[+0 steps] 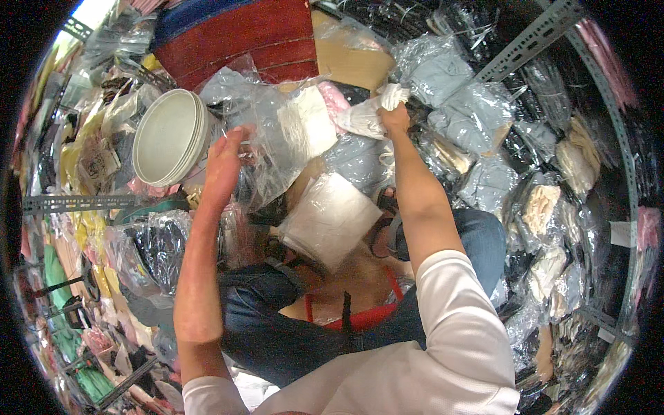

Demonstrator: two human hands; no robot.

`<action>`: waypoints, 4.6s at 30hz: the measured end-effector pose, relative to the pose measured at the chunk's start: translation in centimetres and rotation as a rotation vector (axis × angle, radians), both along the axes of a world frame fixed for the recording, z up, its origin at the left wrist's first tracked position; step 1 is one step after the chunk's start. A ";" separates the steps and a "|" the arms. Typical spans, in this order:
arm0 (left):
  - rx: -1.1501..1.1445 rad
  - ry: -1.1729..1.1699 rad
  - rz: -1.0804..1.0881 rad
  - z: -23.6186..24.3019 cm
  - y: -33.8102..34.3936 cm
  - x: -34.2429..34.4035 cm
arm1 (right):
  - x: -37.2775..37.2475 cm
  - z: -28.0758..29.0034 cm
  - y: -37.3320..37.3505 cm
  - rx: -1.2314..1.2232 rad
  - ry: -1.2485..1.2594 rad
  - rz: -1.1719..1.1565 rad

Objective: The person sits on the floor in a storage area and sorts through various packaged clothing items. They pick up items, inspect them, and place them into a white bucket or onto a nearby pile.

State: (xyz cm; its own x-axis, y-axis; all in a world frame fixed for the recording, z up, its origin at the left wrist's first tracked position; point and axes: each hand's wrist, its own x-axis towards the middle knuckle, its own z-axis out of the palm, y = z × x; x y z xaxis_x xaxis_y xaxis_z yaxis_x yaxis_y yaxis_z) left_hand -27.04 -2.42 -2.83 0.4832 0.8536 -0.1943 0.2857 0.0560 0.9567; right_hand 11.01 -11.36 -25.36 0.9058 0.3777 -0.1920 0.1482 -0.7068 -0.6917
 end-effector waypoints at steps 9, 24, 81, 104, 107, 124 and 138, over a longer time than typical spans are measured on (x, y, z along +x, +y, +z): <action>0.266 0.088 0.058 1.3 -1.9 -0.8 | 1.2 14.2 -1.1 -0.020 -0.238 0.657; -0.010 -0.129 0.041 0.7 -3.8 -1.4 | -3.3 31.6 -9.3 0.560 0.192 0.692; -0.031 0.015 -0.119 -4.5 -6.5 8.1 | -10.6 39.4 -13.7 0.271 0.025 0.943; 0.431 0.381 -0.591 -11.3 -7.5 8.5 | -0.2 32.1 -13.3 0.097 -0.260 0.881; 0.515 0.567 -0.703 -16.2 -8.4 9.9 | 1.8 30.4 -13.4 0.136 -0.257 0.796; 0.619 1.362 -0.774 -25.5 -9.4 2.8 | 2.6 25.5 -12.3 0.003 -0.209 0.937; 0.780 1.043 -0.668 -27.4 -15.2 9.7 | 1.2 22.5 -10.6 -0.251 -0.502 0.835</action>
